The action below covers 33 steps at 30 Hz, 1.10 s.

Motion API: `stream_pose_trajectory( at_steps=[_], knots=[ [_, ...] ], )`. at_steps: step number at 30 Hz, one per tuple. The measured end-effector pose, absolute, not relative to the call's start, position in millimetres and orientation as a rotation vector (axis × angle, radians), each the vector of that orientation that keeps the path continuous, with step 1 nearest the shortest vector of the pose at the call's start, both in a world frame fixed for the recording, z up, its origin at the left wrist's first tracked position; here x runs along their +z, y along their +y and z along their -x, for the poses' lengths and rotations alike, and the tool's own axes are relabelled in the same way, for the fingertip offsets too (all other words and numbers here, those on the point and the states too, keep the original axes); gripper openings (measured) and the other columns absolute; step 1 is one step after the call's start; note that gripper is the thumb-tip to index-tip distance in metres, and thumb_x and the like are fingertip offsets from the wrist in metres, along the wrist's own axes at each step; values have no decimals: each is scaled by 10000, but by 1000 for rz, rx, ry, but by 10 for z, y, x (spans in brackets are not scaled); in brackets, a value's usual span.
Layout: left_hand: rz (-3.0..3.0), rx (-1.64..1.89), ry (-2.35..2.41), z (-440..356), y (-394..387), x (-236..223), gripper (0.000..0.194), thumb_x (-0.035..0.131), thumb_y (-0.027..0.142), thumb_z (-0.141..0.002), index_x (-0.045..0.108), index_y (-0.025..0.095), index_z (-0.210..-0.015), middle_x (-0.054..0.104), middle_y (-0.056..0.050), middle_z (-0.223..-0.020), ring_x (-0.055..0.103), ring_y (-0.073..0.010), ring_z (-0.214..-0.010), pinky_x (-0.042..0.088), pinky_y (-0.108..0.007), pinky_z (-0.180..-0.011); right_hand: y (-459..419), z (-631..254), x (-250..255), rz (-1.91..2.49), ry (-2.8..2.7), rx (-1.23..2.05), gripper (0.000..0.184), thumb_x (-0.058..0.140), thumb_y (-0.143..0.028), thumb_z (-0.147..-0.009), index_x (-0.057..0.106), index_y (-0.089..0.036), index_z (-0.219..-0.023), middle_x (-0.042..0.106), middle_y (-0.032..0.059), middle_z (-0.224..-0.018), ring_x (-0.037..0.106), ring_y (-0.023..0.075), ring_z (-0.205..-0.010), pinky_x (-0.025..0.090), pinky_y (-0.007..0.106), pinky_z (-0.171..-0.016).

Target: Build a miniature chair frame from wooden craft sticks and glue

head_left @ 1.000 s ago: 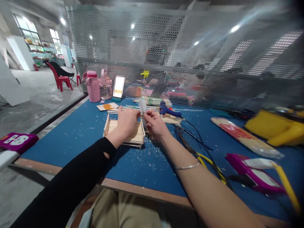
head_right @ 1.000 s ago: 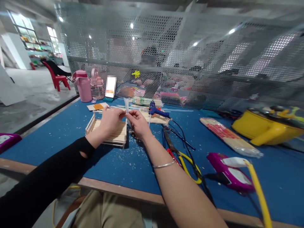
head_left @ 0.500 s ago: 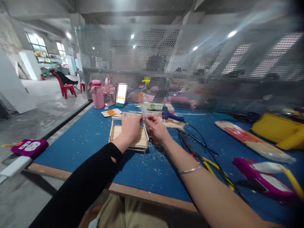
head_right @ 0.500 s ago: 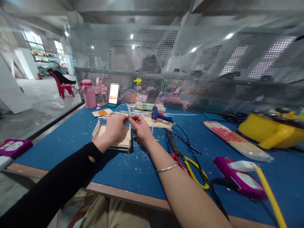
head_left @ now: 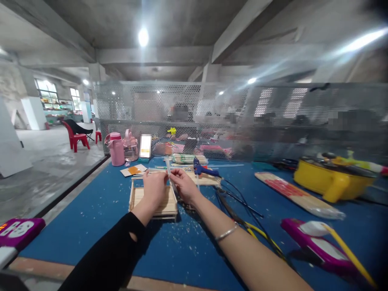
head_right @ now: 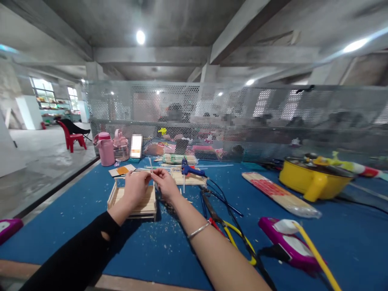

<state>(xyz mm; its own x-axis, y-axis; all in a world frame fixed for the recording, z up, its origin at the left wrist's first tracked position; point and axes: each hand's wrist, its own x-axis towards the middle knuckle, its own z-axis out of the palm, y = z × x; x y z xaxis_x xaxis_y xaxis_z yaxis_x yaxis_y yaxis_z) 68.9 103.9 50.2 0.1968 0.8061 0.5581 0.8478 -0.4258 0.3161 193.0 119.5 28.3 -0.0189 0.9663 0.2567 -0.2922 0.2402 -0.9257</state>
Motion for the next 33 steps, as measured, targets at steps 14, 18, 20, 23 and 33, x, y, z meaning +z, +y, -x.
stream_pose_trajectory(
  at_steps=[14,18,20,23,33],
  knots=[
    [2391,-1020,-1667,-690,1003,536,258,432,209,-898,688,220,-871,721,-65,-893,636,-222,-893,260,-461,-991,1152,-1906,343,729,-1082,1226,364,831,-402,-495,600,-226,-714,606,-65,-688,526,82,-633,417,224,-627],
    [2383,-1022,-1674,-698,1024,521,263,429,209,-899,689,218,-859,722,-62,-890,638,-220,-882,261,-461,-992,1185,-1892,347,697,-1070,1213,354,822,-391,-510,594,-231,-728,622,-57,-735,549,93,-679,424,232,-662],
    [2383,-1018,-1671,-700,1032,517,270,422,200,-900,689,213,-860,723,-62,-886,640,-217,-875,261,-459,-994,1195,-1882,350,667,-1061,1192,354,820,-387,-510,598,-235,-740,642,-46,-798,566,104,-744,427,240,-711],
    [2378,-1019,-1668,-699,1028,521,256,433,195,-893,687,217,-877,724,-59,-898,637,-222,-890,263,-460,-993,1190,-1878,329,698,-1073,1192,358,833,-385,-481,601,-228,-704,632,-49,-754,558,104,-729,422,243,-720],
    [2381,-1063,-1679,-702,1026,521,260,434,200,-896,691,228,-877,726,-54,-910,634,-221,-896,270,-463,-982,1225,-1882,294,712,-1109,1121,342,826,-394,-494,617,-227,-708,633,-33,-763,555,120,-740,421,266,-724]
  ],
)
